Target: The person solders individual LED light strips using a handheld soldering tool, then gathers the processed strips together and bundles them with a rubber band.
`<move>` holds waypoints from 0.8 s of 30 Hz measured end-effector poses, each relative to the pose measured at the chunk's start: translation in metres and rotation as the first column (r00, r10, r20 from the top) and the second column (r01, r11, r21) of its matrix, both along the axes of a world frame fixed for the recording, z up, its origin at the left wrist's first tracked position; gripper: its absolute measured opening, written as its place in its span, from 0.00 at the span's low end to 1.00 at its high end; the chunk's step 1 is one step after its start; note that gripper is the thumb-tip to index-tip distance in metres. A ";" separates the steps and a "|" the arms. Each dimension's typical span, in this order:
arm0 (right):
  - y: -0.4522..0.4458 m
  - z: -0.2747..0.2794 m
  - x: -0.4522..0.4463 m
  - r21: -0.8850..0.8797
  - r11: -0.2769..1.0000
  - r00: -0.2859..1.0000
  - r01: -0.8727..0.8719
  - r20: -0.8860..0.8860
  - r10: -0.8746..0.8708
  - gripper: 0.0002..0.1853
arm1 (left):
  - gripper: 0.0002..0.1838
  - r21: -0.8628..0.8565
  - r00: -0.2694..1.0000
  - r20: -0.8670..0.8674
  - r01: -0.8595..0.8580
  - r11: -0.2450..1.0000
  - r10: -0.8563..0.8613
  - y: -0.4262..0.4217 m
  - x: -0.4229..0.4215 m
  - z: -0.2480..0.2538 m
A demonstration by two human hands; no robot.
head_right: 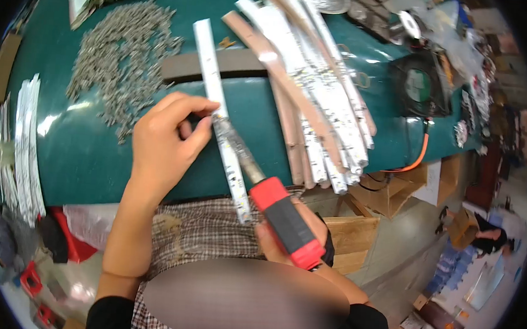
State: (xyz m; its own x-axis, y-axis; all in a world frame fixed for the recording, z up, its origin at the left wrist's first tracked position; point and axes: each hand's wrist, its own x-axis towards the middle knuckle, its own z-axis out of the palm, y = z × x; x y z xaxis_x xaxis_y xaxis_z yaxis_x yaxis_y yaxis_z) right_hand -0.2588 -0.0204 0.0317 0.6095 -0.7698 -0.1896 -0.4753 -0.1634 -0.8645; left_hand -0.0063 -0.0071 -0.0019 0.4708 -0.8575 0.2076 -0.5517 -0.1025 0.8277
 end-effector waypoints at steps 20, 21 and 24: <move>0.013 -0.012 0.004 -0.108 0.964 0.835 0.242 0.530 -0.150 0.17 | 0.11 0.078 0.990 0.052 0.128 0.989 -0.133 0.001 0.001 0.004; 0.013 -0.012 0.004 -0.115 0.963 0.833 0.244 0.533 -0.147 0.17 | 0.11 0.068 0.989 0.054 0.133 0.989 -0.137 0.001 0.000 0.005; 0.015 -0.014 0.003 -0.123 0.959 0.827 0.254 0.542 -0.149 0.17 | 0.11 0.050 0.985 0.080 0.147 0.988 -0.151 0.002 0.001 0.005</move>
State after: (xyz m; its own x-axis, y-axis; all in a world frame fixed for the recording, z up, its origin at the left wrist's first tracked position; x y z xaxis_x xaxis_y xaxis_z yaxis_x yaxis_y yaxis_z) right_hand -0.2561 -0.0056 0.0173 0.4038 -0.8748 0.2679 -0.0005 -0.2930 -0.9561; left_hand -0.0056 -0.0049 0.0033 0.3196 -0.9258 0.2020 -0.6304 -0.0486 0.7747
